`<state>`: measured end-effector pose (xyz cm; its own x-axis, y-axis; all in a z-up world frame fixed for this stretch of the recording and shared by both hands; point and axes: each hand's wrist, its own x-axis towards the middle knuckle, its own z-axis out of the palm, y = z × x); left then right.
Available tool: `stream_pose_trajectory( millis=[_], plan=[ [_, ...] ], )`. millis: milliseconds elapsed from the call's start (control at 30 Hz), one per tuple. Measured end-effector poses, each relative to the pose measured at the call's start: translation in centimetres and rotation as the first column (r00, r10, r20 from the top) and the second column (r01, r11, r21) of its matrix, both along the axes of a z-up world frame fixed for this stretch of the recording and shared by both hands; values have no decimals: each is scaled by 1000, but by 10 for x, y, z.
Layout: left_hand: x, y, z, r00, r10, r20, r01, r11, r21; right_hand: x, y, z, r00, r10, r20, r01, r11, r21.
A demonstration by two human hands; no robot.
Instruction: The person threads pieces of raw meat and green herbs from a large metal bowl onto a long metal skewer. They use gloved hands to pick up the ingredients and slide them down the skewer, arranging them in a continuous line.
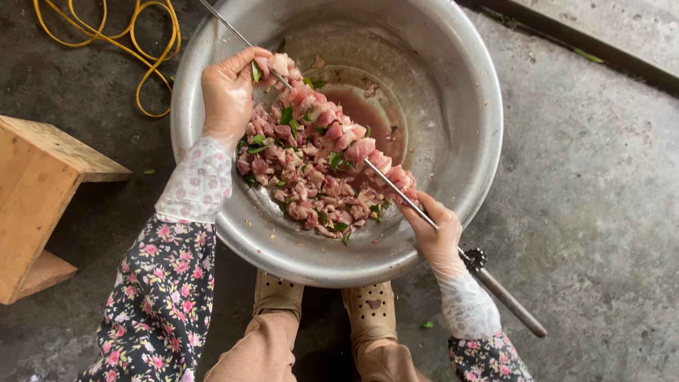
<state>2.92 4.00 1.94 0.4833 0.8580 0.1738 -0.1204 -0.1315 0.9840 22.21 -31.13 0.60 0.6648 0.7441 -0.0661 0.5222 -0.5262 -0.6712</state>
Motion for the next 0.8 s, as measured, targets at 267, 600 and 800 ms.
stream_pose_trajectory(
  millis=[267,600,800],
  plan=[
    [-7,3,-5,991,-114,-68,116,993,32,3,-4,-9,994,58,91,-64,996,68],
    [-20,-53,-24,986,-114,-124,78,961,-264,1,-1,-3,999,22,42,-22,1000,17],
    [-58,-66,-89,78,118,-990,364,921,138,4,-2,-3,998,54,-25,-52,995,91]
  ],
)
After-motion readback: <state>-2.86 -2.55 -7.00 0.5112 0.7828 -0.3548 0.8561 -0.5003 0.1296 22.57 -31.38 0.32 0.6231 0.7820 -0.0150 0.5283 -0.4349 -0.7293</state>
